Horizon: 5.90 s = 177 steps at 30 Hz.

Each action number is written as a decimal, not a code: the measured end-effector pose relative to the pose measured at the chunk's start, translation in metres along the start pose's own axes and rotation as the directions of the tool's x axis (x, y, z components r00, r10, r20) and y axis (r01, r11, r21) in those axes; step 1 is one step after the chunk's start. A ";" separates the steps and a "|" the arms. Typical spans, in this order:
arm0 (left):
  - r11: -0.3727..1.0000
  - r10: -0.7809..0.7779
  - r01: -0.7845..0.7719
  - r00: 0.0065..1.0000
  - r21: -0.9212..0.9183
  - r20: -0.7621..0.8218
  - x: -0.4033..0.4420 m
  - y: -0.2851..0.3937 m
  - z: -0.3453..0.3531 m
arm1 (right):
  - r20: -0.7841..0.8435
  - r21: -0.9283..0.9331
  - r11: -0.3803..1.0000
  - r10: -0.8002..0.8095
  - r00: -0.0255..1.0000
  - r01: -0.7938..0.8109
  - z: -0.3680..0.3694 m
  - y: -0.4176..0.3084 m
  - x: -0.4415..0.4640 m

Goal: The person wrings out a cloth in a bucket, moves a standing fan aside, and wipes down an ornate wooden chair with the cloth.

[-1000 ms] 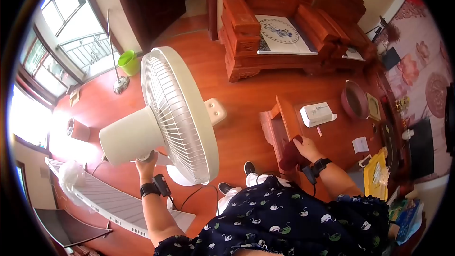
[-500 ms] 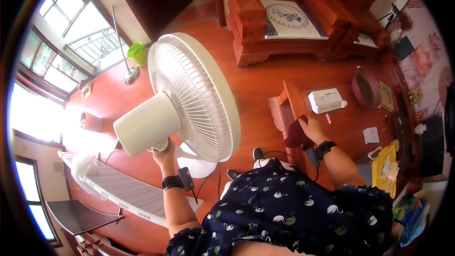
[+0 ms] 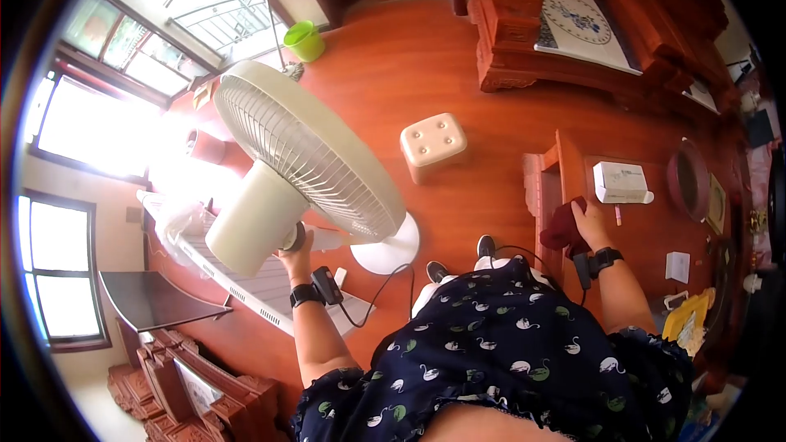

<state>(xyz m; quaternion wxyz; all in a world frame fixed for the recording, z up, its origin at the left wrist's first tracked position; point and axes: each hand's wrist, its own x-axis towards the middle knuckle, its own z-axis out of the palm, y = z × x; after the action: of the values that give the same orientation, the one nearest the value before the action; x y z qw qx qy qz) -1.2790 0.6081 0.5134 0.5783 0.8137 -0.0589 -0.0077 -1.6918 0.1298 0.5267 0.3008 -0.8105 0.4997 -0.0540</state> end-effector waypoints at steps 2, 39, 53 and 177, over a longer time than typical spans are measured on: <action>0.998 -0.021 0.018 0.998 -0.067 -0.052 0.001 -0.008 -0.005 | 0.007 0.005 1.000 0.000 1.000 0.000 0.001 -0.002 -0.002; 0.725 -0.540 0.450 0.841 0.521 0.025 -0.054 -0.036 -0.016 | 0.050 0.343 0.935 0.079 0.996 -0.091 -0.019 0.044 0.044; 0.495 -0.860 0.869 0.484 -0.032 -0.163 -0.155 -0.017 0.001 | 0.197 0.659 0.749 -0.088 0.976 -0.066 -0.003 -0.092 0.227; 0.404 -0.350 0.342 0.915 0.849 -0.202 0.326 0.250 1.054 | 0.700 0.607 0.778 -0.621 0.353 0.163 -0.203 -0.089 1.290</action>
<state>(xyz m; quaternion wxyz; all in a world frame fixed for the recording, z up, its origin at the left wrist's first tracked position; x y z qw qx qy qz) -1.0620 -0.4978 0.4179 0.0713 0.9861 0.1123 -0.0996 -1.0629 -1.0167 0.4646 0.6618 -0.7256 0.0288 0.1862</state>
